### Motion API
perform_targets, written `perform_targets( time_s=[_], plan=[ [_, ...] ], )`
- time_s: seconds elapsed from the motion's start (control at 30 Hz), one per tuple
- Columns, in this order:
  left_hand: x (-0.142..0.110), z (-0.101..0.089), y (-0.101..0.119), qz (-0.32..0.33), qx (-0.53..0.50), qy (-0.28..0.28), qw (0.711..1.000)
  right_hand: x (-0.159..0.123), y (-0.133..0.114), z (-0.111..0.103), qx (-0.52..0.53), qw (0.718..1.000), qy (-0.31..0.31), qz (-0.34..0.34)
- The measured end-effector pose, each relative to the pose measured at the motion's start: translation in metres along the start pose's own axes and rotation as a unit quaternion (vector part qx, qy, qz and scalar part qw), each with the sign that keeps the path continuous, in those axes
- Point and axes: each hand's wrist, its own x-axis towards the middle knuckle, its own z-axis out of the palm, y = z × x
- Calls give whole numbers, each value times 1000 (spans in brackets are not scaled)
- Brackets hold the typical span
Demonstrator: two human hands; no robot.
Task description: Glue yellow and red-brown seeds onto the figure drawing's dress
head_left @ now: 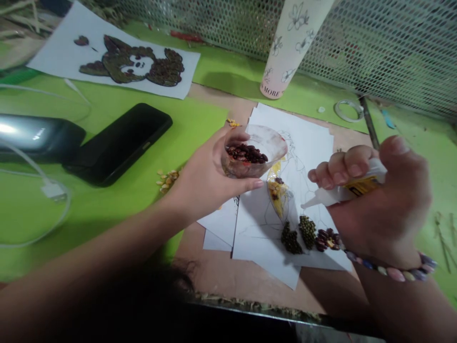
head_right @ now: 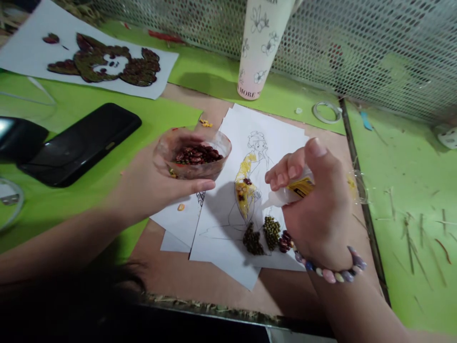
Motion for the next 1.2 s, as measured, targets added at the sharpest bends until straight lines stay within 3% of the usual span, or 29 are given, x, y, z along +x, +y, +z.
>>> perform_targets(
  time_s=[0.17,0.5,0.8,1.0,1.2],
  plan=[
    [0,-1,-1,1,23,8,1000,7,13,8,-4,999,34,14],
    [0,-1,2,8,39,13,999,11,23,16,-13,999,20,36],
    [-1,-1,4,-8,24,23,999,16,30,11,-26,997,-79,8],
    [1,-1,4,-7,21,20,1000,16,29,15,-6,999,-22,49],
    [1,0,6,-7,27,19,999,17,32,14,-9,999,-34,41]
  ],
)
